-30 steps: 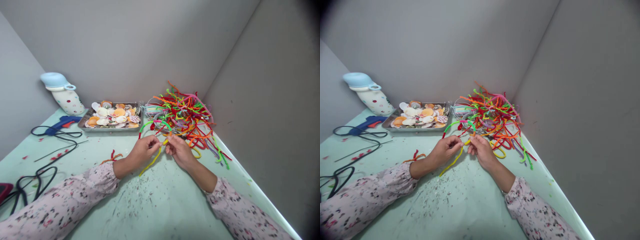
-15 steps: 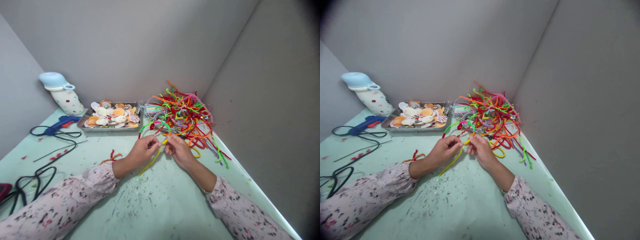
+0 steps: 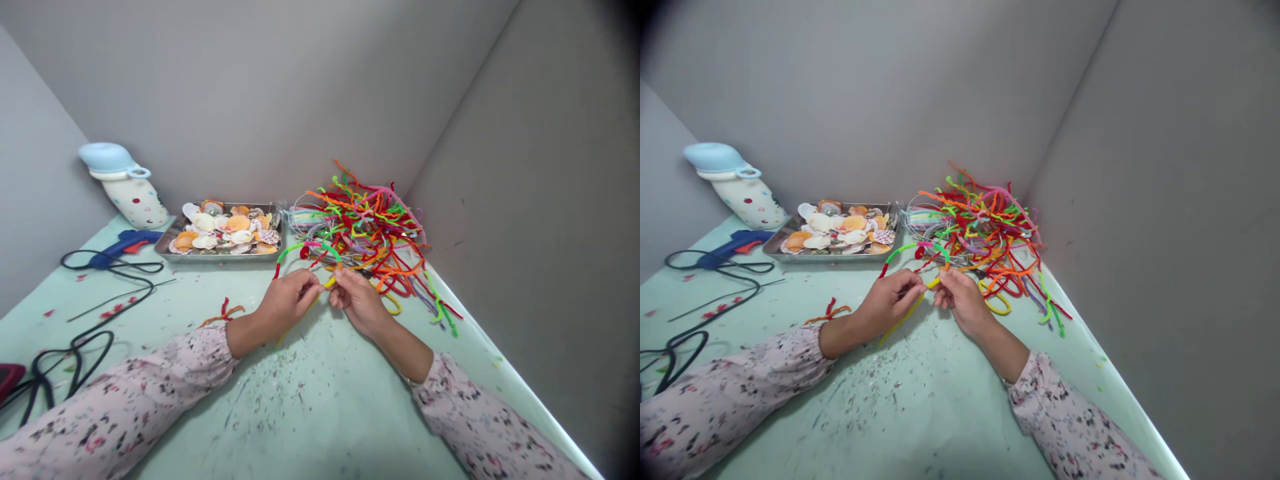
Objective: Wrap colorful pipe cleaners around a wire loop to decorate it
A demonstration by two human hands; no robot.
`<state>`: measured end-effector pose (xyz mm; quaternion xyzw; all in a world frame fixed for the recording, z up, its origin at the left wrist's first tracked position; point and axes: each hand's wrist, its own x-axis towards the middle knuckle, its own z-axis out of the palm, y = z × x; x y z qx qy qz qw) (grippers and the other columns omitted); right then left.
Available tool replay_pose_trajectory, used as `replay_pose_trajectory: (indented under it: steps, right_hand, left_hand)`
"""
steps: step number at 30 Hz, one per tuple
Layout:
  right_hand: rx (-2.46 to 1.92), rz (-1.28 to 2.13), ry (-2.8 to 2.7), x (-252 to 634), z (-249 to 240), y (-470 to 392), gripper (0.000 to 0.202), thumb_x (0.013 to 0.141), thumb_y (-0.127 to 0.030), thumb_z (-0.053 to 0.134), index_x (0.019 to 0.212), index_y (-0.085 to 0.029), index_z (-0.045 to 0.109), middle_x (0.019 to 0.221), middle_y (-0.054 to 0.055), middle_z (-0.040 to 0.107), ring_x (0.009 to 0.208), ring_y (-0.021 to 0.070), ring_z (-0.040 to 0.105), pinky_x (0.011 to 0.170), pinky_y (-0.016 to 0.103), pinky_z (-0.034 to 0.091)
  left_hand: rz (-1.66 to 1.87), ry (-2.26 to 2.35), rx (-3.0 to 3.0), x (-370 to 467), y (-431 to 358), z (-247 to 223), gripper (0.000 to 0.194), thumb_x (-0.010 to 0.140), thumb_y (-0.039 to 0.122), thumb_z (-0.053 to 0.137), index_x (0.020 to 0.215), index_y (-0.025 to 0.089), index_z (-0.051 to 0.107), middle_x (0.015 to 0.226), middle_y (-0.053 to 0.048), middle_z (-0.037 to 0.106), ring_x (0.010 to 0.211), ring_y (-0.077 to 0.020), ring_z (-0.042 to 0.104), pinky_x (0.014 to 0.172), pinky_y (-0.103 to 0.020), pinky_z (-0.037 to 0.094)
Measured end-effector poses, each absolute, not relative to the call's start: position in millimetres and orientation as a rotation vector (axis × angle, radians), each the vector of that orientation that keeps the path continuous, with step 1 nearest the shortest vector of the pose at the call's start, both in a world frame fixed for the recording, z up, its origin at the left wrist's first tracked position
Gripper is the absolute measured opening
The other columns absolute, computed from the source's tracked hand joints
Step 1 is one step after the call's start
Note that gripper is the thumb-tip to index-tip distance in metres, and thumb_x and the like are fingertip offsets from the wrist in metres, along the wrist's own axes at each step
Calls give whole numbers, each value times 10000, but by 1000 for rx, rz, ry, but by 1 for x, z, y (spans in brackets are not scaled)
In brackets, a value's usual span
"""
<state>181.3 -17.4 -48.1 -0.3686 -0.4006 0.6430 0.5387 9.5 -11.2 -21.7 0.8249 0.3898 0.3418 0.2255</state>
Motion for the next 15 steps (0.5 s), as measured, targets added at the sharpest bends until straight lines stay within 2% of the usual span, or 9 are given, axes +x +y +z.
replay_pose_trajectory:
  steps: [15]
  right_hand:
    - [-903,1529,-947,181,-47,-18,274,764,-434,653,758,-172,570,648,-10,622,475,68,546,405,172,338]
  left_hand:
    - [965,1042,2380,8,-13,-24,153,880,259,456,801,165,546,730,-13,560,625,-110,482,554,-222,361]
